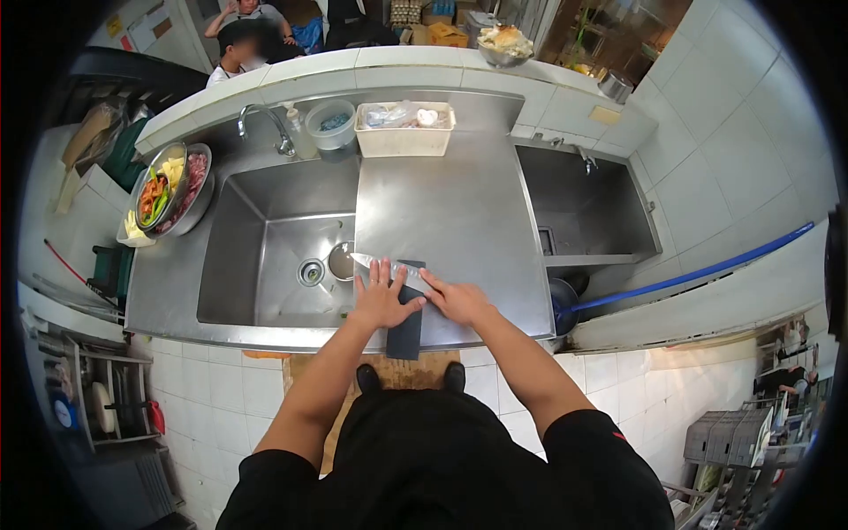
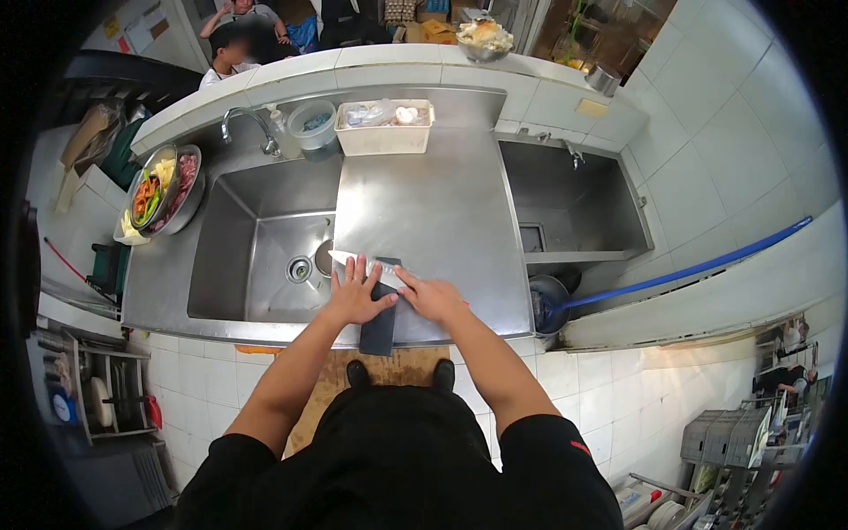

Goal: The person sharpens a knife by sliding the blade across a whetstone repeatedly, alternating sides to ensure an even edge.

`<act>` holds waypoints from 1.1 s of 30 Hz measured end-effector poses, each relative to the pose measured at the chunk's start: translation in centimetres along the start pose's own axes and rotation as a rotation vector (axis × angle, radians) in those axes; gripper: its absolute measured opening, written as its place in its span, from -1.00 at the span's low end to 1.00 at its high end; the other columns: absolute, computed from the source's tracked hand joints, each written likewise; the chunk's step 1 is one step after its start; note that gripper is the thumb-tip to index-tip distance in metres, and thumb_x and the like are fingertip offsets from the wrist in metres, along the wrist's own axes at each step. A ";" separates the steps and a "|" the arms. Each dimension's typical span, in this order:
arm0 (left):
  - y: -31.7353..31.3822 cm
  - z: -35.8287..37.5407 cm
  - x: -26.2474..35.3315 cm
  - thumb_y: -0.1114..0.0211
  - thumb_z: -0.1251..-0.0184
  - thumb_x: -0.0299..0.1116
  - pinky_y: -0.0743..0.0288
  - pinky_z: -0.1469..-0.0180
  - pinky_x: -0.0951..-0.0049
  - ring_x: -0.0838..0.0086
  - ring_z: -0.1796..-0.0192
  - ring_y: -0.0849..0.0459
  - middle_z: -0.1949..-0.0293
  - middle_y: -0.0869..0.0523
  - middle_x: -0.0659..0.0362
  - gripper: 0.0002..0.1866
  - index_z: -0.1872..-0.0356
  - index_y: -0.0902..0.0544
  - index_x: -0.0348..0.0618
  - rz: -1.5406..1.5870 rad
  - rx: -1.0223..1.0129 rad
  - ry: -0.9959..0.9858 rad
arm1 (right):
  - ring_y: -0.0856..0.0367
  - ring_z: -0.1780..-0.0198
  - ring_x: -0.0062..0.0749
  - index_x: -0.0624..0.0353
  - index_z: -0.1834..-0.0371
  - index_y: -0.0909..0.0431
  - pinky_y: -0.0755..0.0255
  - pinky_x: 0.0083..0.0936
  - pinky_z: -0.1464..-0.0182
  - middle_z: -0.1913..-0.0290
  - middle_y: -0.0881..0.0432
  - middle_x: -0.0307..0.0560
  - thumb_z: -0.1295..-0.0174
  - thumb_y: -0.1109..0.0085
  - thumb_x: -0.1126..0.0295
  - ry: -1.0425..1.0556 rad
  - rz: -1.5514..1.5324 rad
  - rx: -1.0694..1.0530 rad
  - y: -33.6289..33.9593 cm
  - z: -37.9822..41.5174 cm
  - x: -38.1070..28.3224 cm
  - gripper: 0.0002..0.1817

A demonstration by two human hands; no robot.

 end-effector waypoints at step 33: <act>-0.5 2.1 0.7 0.01 -0.30 0.65 0.36 -0.60 -0.53 -0.12 -0.77 0.24 -0.75 0.14 -0.18 0.18 -0.75 -0.06 0.05 -0.004 -0.004 -0.067 | -0.75 0.15 0.25 -0.58 -0.70 -0.15 -0.62 0.09 0.03 0.25 -0.76 0.23 -0.59 0.06 -0.15 -0.025 -0.011 0.011 -2.4 1.3 0.9 -0.37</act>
Point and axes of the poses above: each hand's wrist, its own z-axis away from the middle knuckle, its own y-axis out of the back of the hand, x = y × z, the point moved 5 cm from there along -z, towards the middle knuckle
